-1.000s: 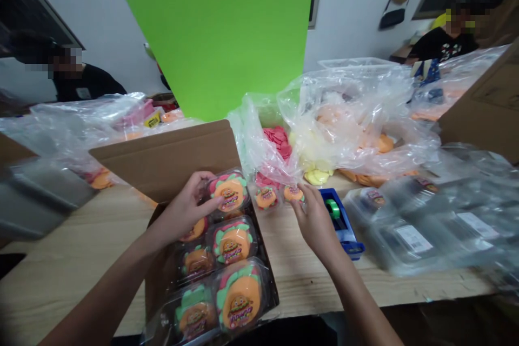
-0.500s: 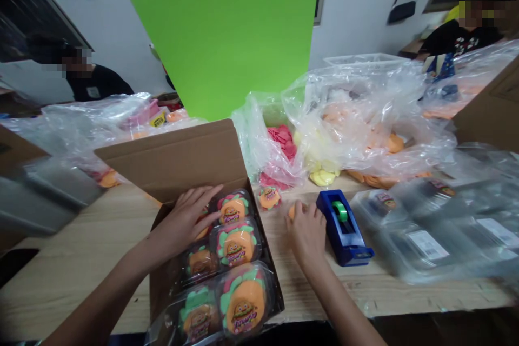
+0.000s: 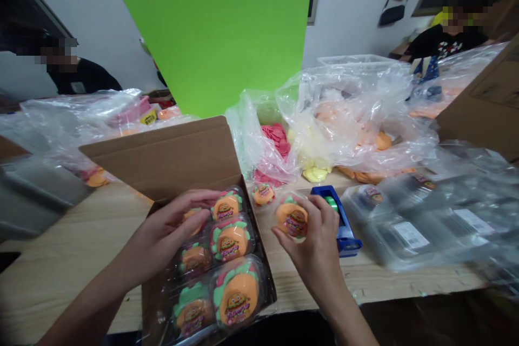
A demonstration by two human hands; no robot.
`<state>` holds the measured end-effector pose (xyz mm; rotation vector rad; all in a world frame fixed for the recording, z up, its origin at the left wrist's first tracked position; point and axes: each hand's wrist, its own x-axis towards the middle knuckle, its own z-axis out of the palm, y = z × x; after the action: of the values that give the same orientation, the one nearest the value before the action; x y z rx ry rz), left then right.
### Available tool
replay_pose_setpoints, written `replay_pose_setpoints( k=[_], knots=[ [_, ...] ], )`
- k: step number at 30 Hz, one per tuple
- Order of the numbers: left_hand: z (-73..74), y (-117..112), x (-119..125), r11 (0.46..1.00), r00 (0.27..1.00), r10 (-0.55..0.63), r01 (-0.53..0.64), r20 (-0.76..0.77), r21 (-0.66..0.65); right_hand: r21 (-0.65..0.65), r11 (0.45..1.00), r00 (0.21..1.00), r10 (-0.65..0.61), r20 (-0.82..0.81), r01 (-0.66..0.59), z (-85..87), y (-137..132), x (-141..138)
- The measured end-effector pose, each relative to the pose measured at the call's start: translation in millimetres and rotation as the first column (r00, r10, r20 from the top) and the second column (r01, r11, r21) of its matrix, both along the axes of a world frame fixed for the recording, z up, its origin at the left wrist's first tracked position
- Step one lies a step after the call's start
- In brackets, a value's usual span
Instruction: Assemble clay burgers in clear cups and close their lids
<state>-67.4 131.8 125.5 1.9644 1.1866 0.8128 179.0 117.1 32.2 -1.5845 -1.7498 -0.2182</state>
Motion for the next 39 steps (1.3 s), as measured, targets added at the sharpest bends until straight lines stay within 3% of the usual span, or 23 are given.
replay_pose_setpoints(
  k=[2, 4, 6, 8, 10, 12, 13, 16, 19, 22, 25, 28, 31, 35, 37, 39],
  knots=[
    [6.2, -7, 14, 0.989, 0.991, -0.067, 0.081, 0.115, -0.126, 0.128, 0.977, 0.977, 0.186, -0.109, -0.171, 32.3, -11, -12],
    [12.6, -13, 27, 0.960, 0.972, -0.117, 0.163, 0.204, -0.226, 0.167, 0.918, 0.914, 0.382, -0.135, -0.358, 57.5, -20, -26],
    [16.7, -19, 31, 0.949, 0.968, -0.114, 0.172, 0.222, -0.266, 0.128, 0.847, 0.839, 0.530, -0.122, -0.516, 70.2, -27, -36],
    [15.2, -25, 23, 0.974, 0.977, -0.003, 0.051, 0.214, -0.219, 0.066, 0.818, 0.806, 0.574, -0.145, -0.571, 68.9, -28, -36],
    [5.9, -31, 4, 0.974, 0.952, 0.208, -0.181, 0.223, -0.134, -0.010, 0.864, 0.839, 0.487, -0.240, -0.504, 54.4, -19, -26],
    [-9.7, -38, -20, 0.915, 0.895, 0.404, -0.394, 0.188, -0.092, -0.147, 0.910, 0.875, 0.313, -0.371, -0.388, 29.4, 1, -13],
    [-18.4, -41, -32, 0.893, 0.883, 0.450, -0.443, 0.131, -0.079, -0.279, 0.895, 0.876, 0.205, -0.437, -0.348, 14.5, 13, -7],
    [-40.4, -47, -58, 0.927, 0.925, 0.364, -0.371, -0.107, -0.058, -0.431, 0.841, 0.876, 0.100, -0.471, -0.327, -28.8, 52, -1],
    [-49.7, -51, -69, 0.972, 0.925, 0.209, -0.233, -0.317, -0.041, -0.499, 0.820, 0.877, 0.006, -0.481, -0.280, -56.9, 84, -11],
    [-52.7, -50, -73, 0.984, 0.878, 0.177, -0.170, -0.445, 0.056, -0.526, 0.814, 0.866, -0.059, -0.497, -0.246, -67.9, 103, -26],
    [-58.6, -48, -75, 0.962, 0.835, 0.246, -0.149, -0.491, 0.228, -0.516, 0.828, 0.835, -0.115, -0.538, -0.219, -68.6, 109, -37],
    [-62.1, -49, -77, 0.931, 0.819, 0.298, -0.137, -0.490, 0.337, -0.439, 0.874, 0.781, -0.122, -0.612, -0.207, -58.0, 99, -40],
    [-54.1, -56, -78, 0.917, 0.843, 0.342, -0.203, -0.415, 0.342, -0.288, 0.940, 0.703, -0.080, -0.707, -0.182, -30.3, 71, -34],
    [-30.0, -67, -62, 0.937, 0.933, 0.342, -0.331, -0.108, 0.111, -0.092, 0.967, 0.547, 0.055, -0.835, -0.238, 22.8, 19, -31],
    [-18.0, -67, -42, 0.968, 0.961, 0.249, -0.244, 0.119, -0.055, 0.001, 0.882, 0.317, 0.169, -0.933, -0.471, 45.0, -6, -40],
    [-7.8, -65, -18, 0.982, 0.940, 0.155, -0.112, 0.304, -0.154, 0.034, 0.739, 0.176, 0.204, -0.963, -0.673, 59.1, -25, -52]
  ],
)
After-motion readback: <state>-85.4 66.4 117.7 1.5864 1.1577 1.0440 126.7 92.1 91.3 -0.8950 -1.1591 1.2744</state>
